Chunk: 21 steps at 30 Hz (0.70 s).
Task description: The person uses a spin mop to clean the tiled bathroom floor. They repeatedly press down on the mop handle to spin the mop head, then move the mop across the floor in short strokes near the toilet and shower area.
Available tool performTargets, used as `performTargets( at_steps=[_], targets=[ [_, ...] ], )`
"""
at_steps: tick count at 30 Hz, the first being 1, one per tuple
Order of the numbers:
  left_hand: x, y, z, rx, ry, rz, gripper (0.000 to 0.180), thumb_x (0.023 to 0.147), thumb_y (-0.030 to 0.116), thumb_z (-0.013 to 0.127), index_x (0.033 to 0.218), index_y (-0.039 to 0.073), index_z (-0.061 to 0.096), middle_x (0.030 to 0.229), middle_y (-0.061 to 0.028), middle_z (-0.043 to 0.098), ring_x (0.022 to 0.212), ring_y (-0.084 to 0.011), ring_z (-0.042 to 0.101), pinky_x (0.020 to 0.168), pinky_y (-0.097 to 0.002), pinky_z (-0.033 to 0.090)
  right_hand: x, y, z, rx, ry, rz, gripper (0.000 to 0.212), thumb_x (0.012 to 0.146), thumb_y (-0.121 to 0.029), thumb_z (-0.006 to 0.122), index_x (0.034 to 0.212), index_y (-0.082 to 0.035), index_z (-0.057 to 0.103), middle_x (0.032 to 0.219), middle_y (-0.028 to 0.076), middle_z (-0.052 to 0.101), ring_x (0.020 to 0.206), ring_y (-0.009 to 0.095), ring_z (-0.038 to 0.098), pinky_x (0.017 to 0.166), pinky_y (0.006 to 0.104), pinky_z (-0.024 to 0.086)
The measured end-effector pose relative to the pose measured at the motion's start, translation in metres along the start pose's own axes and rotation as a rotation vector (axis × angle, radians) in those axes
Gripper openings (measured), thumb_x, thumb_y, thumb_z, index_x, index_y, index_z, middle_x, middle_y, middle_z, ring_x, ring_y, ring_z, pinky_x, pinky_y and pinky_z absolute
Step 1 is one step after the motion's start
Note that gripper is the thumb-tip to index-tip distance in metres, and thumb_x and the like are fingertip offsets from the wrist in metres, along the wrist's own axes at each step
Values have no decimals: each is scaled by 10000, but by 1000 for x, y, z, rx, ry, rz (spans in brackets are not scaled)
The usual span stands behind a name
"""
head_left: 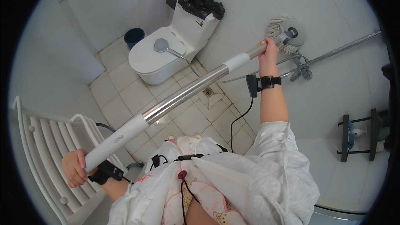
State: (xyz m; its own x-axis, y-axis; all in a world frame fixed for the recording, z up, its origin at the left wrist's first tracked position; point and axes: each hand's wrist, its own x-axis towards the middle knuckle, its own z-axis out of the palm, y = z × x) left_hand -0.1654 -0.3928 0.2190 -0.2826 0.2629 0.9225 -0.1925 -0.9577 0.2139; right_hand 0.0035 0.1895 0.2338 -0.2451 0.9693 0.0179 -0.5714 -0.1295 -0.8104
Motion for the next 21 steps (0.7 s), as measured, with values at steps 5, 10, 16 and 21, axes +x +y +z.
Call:
performTargets(
  at_steps=[5, 10, 16, 21],
  targets=[
    [15, -3, 0, 11, -48, -72, 320, 708, 238, 538, 396, 198, 485, 428, 72, 512, 412, -30, 476, 698, -226, 330, -1, 24, -16, 18, 36, 29, 100, 747, 23, 496, 686, -7, 423, 595, 85, 479, 505, 185, 497, 466, 311, 436],
    [29, -6, 8, 47, -38, -151, 294, 669, 200, 560, 384, 174, 496, 418, 58, 513, 419, -48, 488, 700, -232, 331, 2, 47, -34, 29, 100, 75, 101, 742, 3, 509, 690, -6, 423, 603, 87, 491, 510, 185, 510, 454, 306, 433],
    [36, -6, 5, 58, -149, -197, 277, 662, 193, 553, 391, 160, 506, 421, 51, 510, 438, -69, 496, 725, -235, 335, 2, 85, -54, 22, 143, 191, 131, 775, -19, 494, 668, -36, 419, 575, 70, 470, 501, 183, 465, 482, 306, 418],
    [46, -6, 5, 117, -269, -273, 247, 654, 201, 550, 412, 161, 525, 447, 52, 528, 470, -68, 511, 735, -237, 342, 4, 97, -55, 63, 245, 267, 142, 806, -36, 496, 686, -44, 419, 556, 70, 457, 497, 191, 456, 490, 321, 421]
  ],
)
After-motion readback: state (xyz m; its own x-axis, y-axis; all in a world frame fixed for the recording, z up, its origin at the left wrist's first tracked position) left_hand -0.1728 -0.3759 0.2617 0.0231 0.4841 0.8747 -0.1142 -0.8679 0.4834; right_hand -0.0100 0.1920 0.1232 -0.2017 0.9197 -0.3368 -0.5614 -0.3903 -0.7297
